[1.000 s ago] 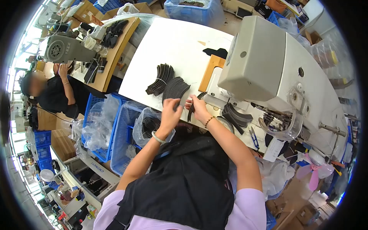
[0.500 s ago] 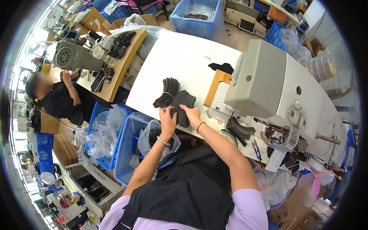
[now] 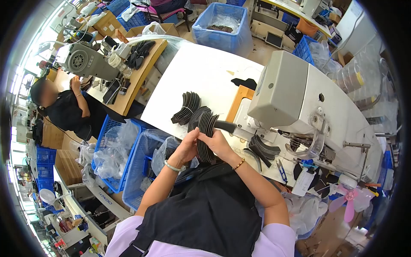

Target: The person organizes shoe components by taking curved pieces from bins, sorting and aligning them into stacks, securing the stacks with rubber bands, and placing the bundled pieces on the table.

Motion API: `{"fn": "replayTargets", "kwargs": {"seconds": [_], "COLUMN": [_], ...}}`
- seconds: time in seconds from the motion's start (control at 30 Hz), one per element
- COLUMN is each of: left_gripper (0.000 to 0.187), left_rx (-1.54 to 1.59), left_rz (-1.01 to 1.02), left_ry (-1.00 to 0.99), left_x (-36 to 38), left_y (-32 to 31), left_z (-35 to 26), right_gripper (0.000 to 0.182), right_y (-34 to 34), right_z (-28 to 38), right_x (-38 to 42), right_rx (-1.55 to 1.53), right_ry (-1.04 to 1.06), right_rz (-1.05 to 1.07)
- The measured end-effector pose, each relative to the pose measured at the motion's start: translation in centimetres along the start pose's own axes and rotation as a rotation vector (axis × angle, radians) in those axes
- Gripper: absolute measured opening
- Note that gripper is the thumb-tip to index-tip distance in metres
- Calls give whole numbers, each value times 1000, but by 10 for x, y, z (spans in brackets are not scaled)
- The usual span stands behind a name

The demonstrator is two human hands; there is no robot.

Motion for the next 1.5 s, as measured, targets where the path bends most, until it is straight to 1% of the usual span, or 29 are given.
{"fn": "replayTargets", "kwargs": {"seconds": [0.1,0.2,0.23,0.27,0.3,0.33,0.37,0.43,0.47,0.5,0.57,0.67,0.77,0.83,0.87,0.9,0.97,1.0,1.03,1.07,1.1,1.17,1.2,1.23,1.3,1.33,1.4,1.43,1.5], "left_gripper": [54,58,58,55,52,38,38,36,41,41,42,46,43,46,51,66,82,93,77,70,63,55,48,48,45,45,42,42,38], "left_rx": [-61,-72,-75,-147,-218,-236,-237,-907,-1103,-1104,-1302,-1342,-1279,-948,-599,-365,-85,-14,-36,-33,-33,-105,-181,-179,-158,-158,11,10,49], "left_rz": [-24,-186,-182,-174,-166,-183,-183,-92,-9,-5,95,187,203,138,-20,-33,45,45,111,146,183,110,43,43,-12,-12,-4,-3,20], "left_ry": [6,-191,-192,-362,-535,-613,-618,-1083,-1120,-1122,-1241,-1191,-1139,-1030,-1027,-906,-448,-301,-305,-213,-118,-128,-141,-137,-254,-251,-317,-316,-306], "left_x": [10,11,10,9,11,18,20,28,34,39,48,66,77,83,76,74,77,79,80,81,84,90,93,96,101,102,102,102,104], "left_y": [-9,-7,-5,-4,-6,-10,-9,-10,-6,-4,-5,-11,-8,4,0,-10,-5,-16,-13,-2,3,3,-1,-6,-15,-17,-20,-19,-15], "left_z": [-1,5,9,11,9,7,8,12,11,12,13,0,-6,-11,-4,-11,-18,-20,-14,-11,-13,-11,-12,-12,-11,-11,-12,-12,-13], "right_gripper": [28,28,28,25,25,22,19,21,21,21,20,24,28,33,34,36,37,37,37,44,44,51,57,57,55,55,49,49,52], "right_y": [-5,-13,-15,-15,-16,-18,-19,-21,-24,-28,-31,-29,-30,-31,-34,-38,-47,-52,-55,-51,-48,-44,-47,-47,-48,-48,-45,-42,-35], "right_z": [2,-4,-3,-9,-8,-7,-7,5,8,11,20,25,29,32,35,39,43,41,39,30,31,41,49,47,41,41,43,43,47], "right_x": [7,10,11,10,10,10,9,12,12,13,14,15,15,17,19,22,25,27,28,28,26,22,25,26,27,28,29,28,24], "right_rx": [-11,-19,-30,-5,-3,-264,-526,-595,-576,-557,-580,-675,-556,-513,-455,-398,-332,-217,-105,21,21,983,1101,1102,455,454,-111,-112,-1], "right_ry": [13,11,-10,42,47,0,-51,-75,-36,2,27,-64,-24,-48,-21,4,-5,-8,-10,-42,-49,421,419,414,222,219,216,216,395], "right_rz": [-7,-56,-70,-158,-156,-246,-334,-306,-325,-346,-390,-237,-132,-60,-12,35,103,111,115,123,127,-52,-52,-53,92,90,77,77,124]}}
Point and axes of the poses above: each hand's wrist, its own x-axis away from the middle knuckle, its own y-axis out of the back of the hand, z = x × y, the point moved 1 cm from there along -x, towards the middle knuckle, and after that the axes turned 10 degrees about x, right-handed, at the moved point
